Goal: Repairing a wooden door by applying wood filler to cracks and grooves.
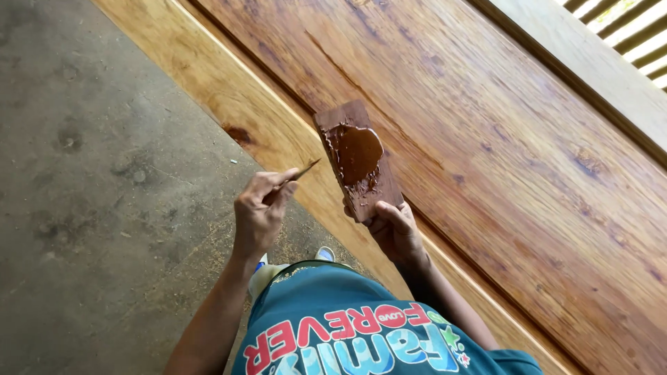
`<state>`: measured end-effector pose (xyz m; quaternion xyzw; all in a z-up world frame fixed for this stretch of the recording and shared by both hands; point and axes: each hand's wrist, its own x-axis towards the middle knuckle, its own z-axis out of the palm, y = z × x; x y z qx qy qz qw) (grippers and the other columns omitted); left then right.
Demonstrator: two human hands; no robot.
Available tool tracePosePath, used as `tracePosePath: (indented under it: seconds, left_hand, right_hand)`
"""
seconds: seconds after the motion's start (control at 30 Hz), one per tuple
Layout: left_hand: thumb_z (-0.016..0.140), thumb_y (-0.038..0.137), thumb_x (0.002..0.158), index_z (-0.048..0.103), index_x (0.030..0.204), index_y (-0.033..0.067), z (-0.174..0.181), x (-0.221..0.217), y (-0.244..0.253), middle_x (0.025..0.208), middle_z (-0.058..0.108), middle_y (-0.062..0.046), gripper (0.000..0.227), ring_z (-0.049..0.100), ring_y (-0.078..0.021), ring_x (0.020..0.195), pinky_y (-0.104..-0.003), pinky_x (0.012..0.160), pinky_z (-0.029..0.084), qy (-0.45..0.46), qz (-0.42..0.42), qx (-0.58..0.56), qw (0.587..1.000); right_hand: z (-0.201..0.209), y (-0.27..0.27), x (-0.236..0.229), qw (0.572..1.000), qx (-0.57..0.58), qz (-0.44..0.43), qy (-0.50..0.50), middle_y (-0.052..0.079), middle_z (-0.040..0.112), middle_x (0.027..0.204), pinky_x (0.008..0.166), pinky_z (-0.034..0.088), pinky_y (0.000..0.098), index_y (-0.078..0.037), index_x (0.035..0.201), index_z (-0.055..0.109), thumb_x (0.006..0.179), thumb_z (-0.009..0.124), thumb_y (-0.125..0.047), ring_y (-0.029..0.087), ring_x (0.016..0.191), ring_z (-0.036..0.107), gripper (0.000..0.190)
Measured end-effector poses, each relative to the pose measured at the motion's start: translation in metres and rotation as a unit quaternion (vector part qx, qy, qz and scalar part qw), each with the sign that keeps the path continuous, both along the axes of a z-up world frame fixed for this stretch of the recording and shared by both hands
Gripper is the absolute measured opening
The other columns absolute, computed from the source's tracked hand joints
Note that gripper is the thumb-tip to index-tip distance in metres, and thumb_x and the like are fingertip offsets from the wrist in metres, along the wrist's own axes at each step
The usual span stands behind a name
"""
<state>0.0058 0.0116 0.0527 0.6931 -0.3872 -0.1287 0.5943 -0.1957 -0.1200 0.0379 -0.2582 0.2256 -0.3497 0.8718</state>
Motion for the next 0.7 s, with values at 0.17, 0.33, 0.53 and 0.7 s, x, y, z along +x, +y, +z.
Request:
tracePosePath:
  seconds: [0.17, 0.33, 0.53, 0.7]
  left_hand:
    - [0.079, 0.016, 0.093, 0.079, 0.101, 0.0047, -0.008, 0.006, -0.014, 0.068, 0.071, -0.009, 0.014, 0.058, -0.0068, 0.045, -0.02, 0.043, 0.049, 0.167, -0.043, 0.004, 0.985]
    - [0.083, 0.017, 0.088, 0.078, 0.091, 0.0036, -0.029, 0.007, -0.023, 0.064, 0.072, -0.009, 0.015, 0.054, -0.005, 0.043, -0.018, 0.04, 0.044, 0.215, -0.053, 0.08, 0.972]
    - [0.083, 0.014, 0.087, 0.08, 0.086, 0.0059, -0.048, 0.045, 0.039, 0.063, 0.073, -0.009, 0.009, 0.053, -0.008, 0.048, -0.024, 0.047, 0.046, 0.218, -0.047, 0.164, 0.961]
    - [0.068, 0.016, 0.1, 0.076, 0.107, 0.0025, -0.042, 0.099, 0.097, 0.068, 0.071, -0.012, 0.018, 0.052, -0.0081, 0.045, -0.021, 0.041, 0.045, 0.244, 0.04, 0.082, 0.965]
  right_hand:
    - [-0.064, -0.013, -0.015, 0.999, 0.035, 0.024, 0.008, 0.016, 0.073, 0.077, 0.068, 0.06, 0.0303, -0.004, 0.09, 0.064, 0.091, 0.068, -0.002, 0.029, 0.071, 0.078, 0.004]
    - [0.025, 0.017, 0.012, 0.997, 0.078, 0.004, 0.003, 0.017, 0.074, 0.08, 0.071, 0.063, 0.0367, 0.001, 0.088, 0.068, 0.089, 0.067, 0.001, 0.034, 0.077, 0.079, 0.002]
    - [0.006, -0.012, -0.009, 0.981, 0.149, -0.126, -0.009, 0.032, 0.073, 0.097, 0.108, 0.047, 0.0637, 0.01, 0.091, 0.069, 0.083, 0.066, 0.004, 0.043, 0.101, 0.074, 0.011]
    - [0.007, -0.038, -0.048, 0.965, 0.026, -0.259, 0.032, 0.021, 0.073, 0.117, 0.107, 0.059, 0.0574, -0.003, 0.113, 0.07, 0.082, 0.067, -0.015, 0.042, 0.107, 0.073, 0.033]
